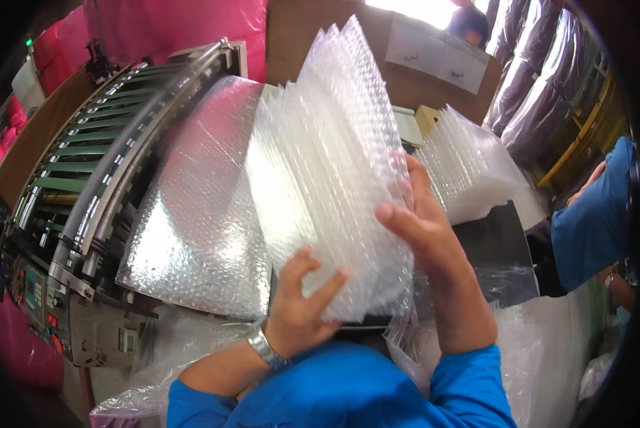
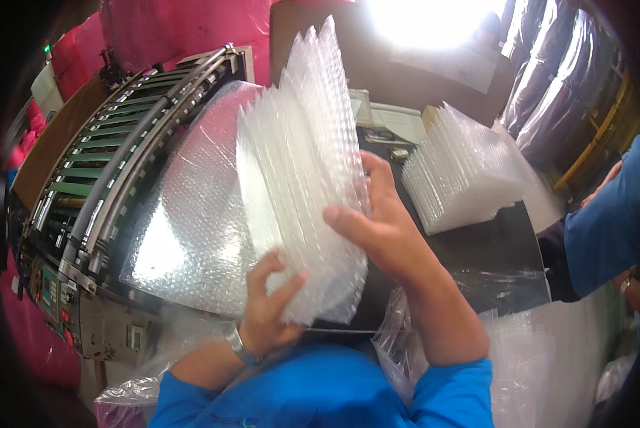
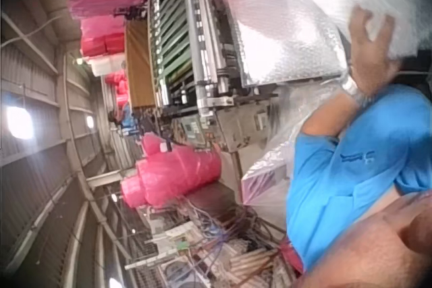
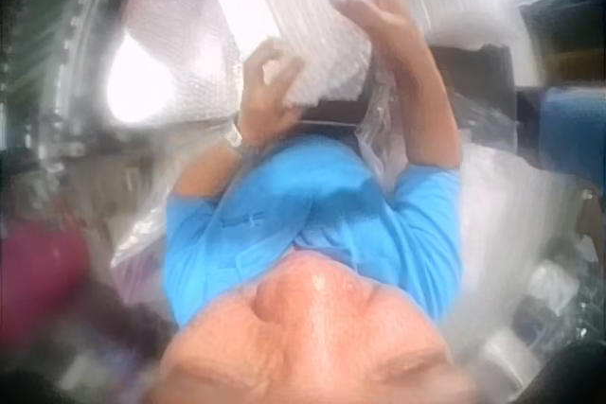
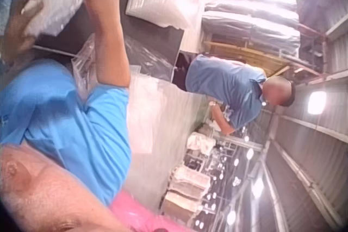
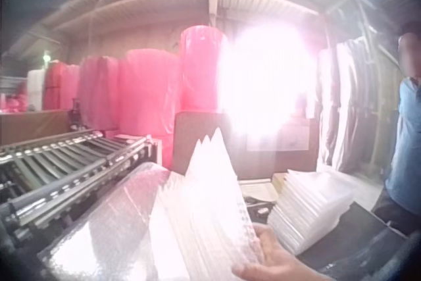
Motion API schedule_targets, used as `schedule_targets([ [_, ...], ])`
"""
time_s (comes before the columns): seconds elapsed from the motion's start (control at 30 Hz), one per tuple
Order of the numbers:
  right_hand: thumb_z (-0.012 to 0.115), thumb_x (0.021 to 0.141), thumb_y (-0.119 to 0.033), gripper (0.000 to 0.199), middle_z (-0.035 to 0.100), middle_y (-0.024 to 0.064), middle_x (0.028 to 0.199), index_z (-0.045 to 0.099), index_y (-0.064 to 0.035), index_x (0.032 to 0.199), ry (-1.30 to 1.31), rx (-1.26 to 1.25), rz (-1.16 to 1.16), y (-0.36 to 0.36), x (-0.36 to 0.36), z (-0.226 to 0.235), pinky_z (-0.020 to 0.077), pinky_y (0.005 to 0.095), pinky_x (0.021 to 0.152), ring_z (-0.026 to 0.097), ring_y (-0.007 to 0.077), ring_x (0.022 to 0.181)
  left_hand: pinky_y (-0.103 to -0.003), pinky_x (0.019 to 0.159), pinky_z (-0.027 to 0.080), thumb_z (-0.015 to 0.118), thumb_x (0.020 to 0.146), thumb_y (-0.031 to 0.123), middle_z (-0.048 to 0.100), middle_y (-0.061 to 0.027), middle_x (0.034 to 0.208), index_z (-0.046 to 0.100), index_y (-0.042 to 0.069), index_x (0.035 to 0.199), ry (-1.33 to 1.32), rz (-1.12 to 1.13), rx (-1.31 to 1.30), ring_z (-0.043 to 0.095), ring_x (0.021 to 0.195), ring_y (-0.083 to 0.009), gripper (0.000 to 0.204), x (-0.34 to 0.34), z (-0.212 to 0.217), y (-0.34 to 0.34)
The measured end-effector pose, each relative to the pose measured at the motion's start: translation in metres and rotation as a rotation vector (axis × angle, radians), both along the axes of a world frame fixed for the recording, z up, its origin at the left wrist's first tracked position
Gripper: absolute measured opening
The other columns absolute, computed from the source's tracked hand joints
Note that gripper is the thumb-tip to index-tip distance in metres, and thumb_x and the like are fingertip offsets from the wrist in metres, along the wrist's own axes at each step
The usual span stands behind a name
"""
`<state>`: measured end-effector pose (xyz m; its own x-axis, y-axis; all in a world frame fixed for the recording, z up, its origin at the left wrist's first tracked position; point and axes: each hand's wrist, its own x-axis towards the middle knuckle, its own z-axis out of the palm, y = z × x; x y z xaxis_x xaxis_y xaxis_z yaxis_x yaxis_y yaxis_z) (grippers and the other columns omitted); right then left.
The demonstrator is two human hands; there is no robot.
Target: The person repeatedly picks up sheets of bubble wrap from a table, aligns them, and stacks them into a neat pile. They occasionally place a stack into a clear plastic bag and then resume stacking more sheets.
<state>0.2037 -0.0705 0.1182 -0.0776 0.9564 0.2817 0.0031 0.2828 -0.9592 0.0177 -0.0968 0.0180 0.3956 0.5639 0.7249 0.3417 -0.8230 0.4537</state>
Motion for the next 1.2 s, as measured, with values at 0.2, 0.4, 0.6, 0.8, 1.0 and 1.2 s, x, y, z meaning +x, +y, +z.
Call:
schedule_targets([
  [0.2,0.053,0.080,-0.053,0.070,0.047,0.0113,0.112,0.036,-0.0018,0.124,-0.345,-0.356,0.159,-0.019,0.066,-0.059,0.0346,0.0268,0.086,0.044,0.0193,0.107,-0.037,0.084,0.041,0.059,0.076,0.050,0.031,-0.0175,0.127,0.034,0.004,0.128,-0.363,-0.109,-0.557,0.038,0.112,-0.0308,0.074,-0.002,-0.074,-0.019],
  [0.4,0.040,0.087,-0.053,0.067,0.044,0.0137,0.124,0.034,-0.0013,0.129,0.293,-0.334,0.267,0.002,0.020,-0.153,0.0323,0.0315,0.096,0.041,0.0210,0.113,-0.036,0.088,0.039,0.044,0.082,0.057,0.026,-0.0189,0.132,0.013,0.003,0.137,-0.243,-0.077,-0.650,0.034,0.117,-0.0304,0.083,0.029,-0.105,0.006],
  [0.6,0.036,0.083,-0.062,0.079,0.038,0.0132,0.129,0.028,-0.0009,0.133,0.410,-0.197,0.204,-0.013,0.015,-0.091,0.0302,0.0327,0.099,0.038,0.0226,0.118,-0.037,0.092,0.037,0.040,0.082,0.061,0.026,-0.0211,0.133,0.016,0.002,0.137,-0.197,-0.240,-0.559,0.036,0.116,-0.0285,0.084,0.027,-0.044,0.037],
  [0.8,0.041,0.079,-0.065,0.082,0.043,0.0182,0.125,0.032,-0.0008,0.130,0.243,-0.276,-0.067,-0.005,0.057,-0.131,0.0370,0.0368,0.094,0.045,0.0272,0.113,-0.038,0.091,0.038,0.052,0.080,0.054,0.026,-0.0205,0.133,0.017,0.004,0.138,-0.232,-0.257,-0.729,0.038,0.114,-0.0267,0.084,0.024,-0.086,0.040],
  [1.0,0.039,0.090,-0.039,0.052,0.052,0.0215,0.113,0.041,0.0010,0.123,0.646,-0.490,0.149,-0.008,0.023,-0.121,0.0486,0.0421,0.083,0.056,0.0319,0.099,-0.035,0.076,0.049,0.057,0.082,0.039,0.033,-0.0163,0.122,0.013,0.004,0.138,-0.270,-0.278,-0.746,0.047,0.096,-0.0213,0.080,0.031,-0.086,0.041],
  [1.2,0.045,0.088,-0.026,0.042,0.051,0.0173,0.114,0.040,0.0015,0.120,0.784,-0.331,0.452,-0.006,0.047,-0.045,0.0484,0.0366,0.081,0.057,0.0265,0.095,-0.033,0.064,0.053,0.062,0.079,0.023,0.040,-0.0136,0.113,0.009,0.003,0.138,-0.577,-0.655,-1.159,0.051,0.087,-0.0162,0.082,0.023,0.047,0.065],
])
